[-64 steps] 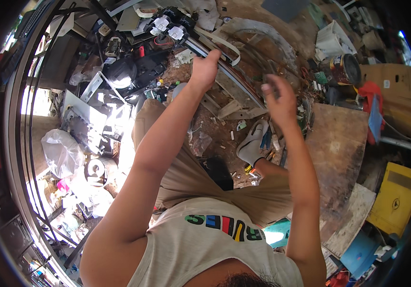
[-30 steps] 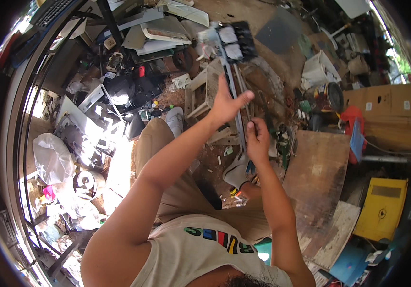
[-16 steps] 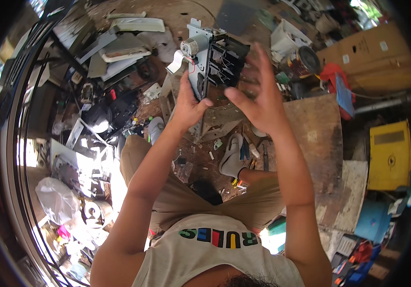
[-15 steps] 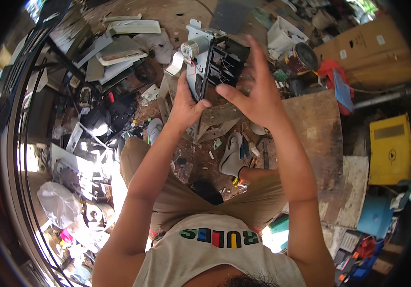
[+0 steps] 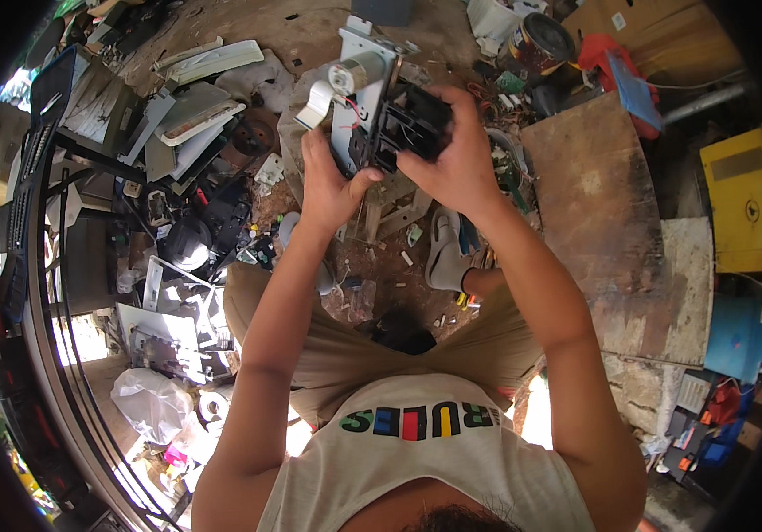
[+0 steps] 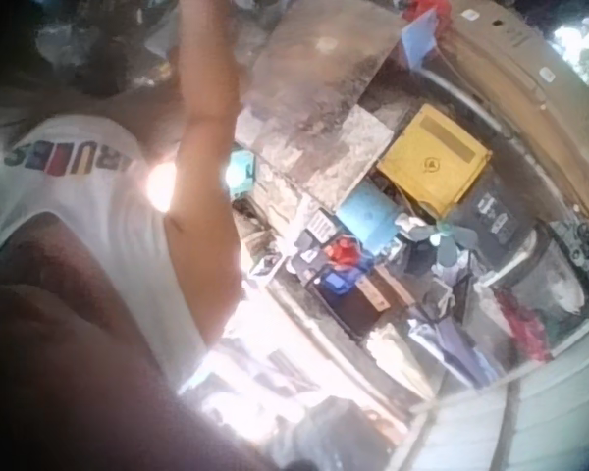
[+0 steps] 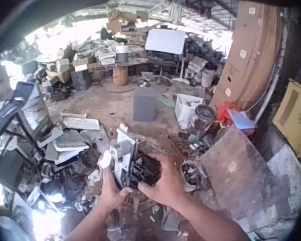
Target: The person disassembles a mechanical printer component using a screwdriver, removing screws and detaching a circuit board and wiring by hand.
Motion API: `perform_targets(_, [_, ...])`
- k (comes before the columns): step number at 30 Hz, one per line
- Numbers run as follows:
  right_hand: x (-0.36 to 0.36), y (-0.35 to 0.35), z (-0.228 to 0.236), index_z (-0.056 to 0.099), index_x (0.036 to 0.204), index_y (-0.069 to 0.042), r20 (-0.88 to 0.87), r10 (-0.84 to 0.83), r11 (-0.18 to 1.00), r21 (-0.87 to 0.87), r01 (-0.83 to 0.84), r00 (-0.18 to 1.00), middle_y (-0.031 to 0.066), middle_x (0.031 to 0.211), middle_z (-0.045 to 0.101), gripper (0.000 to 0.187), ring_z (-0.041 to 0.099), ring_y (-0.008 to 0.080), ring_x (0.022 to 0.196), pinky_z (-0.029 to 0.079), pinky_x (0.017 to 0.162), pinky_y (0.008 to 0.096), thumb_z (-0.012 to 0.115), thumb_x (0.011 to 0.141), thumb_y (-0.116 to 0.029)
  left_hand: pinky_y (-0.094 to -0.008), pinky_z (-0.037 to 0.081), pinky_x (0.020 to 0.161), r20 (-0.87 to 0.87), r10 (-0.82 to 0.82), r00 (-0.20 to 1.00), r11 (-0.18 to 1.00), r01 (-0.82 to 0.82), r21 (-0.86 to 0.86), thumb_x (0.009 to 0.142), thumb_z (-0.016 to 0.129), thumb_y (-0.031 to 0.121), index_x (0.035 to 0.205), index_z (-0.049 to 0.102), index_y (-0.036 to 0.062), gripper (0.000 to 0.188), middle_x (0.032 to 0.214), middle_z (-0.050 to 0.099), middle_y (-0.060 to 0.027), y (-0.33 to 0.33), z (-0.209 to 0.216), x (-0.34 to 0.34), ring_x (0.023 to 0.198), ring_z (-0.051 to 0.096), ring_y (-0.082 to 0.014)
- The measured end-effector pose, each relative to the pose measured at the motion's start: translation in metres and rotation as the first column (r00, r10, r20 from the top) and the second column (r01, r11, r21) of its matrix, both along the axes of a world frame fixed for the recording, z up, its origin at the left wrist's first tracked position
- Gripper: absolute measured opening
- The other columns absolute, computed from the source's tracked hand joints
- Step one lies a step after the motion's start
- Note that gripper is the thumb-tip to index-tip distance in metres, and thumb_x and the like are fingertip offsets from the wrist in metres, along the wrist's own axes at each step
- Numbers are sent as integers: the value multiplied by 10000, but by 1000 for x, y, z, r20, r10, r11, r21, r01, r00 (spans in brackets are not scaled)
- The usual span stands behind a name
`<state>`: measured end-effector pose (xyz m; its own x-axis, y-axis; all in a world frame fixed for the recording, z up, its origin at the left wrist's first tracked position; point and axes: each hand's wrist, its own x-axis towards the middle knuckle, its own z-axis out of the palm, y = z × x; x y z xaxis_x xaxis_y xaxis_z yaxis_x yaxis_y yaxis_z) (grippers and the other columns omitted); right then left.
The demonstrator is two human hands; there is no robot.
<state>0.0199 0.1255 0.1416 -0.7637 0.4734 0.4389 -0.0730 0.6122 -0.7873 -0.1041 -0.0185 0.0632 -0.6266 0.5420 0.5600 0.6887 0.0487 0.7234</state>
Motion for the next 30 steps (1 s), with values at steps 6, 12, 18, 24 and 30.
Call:
perform_targets(6, [3,-5,17,451,1207,-80,-15,-43,968,247,45,999,164,1122,585,643,623,384,978,530,808,443,777,657,-157,-449,240,1143,360,-224,906,928,85,363,659,656,799,1520,56,-26,1335,1532,209,-250,-3,10,17,1418,258,-352])
perform_targets(12, [13,-24,9,457,1210,-130,6,-40,963,266,37,999,165,1109,581,632,630,406,931,540,764,464,775,667,-190,-415,420,1024,289,-105,951,962,23,273,761,797,469,1440,346,-9,945,1409,424,-184,-5,49,18,1260,484,-327])
perform_targets(18, [26,-21,32,487,1164,-119,-145,-82,931,341,128,986,144,1078,600,610,641,373,905,535,754,437,795,645,-207,-349,505,891,53,-44,998,990,37,138,787,808,304,1260,554,-4,620,1142,600,-103,-22,83,10,1066,606,-211])
perform_targets(24, [43,-31,56,509,1212,-89,-209,-187,892,372,255,960,175,1029,612,609,657,346,881,538,727,434,778,707,-298,-239,508,771,180,-53,982,954,-3,300,933,676,281,1186,595,-30,409,991,625,-49,-4,89,31,937,566,-98])
perform_targets(30, [56,-39,9,478,1193,-169,-119,-257,900,333,282,959,165,1022,558,684,660,353,720,556,608,441,831,629,-327,-304,498,855,247,-229,942,871,85,483,976,606,291,1205,544,14,365,1030,614,-55,2,80,33,933,585,-131])
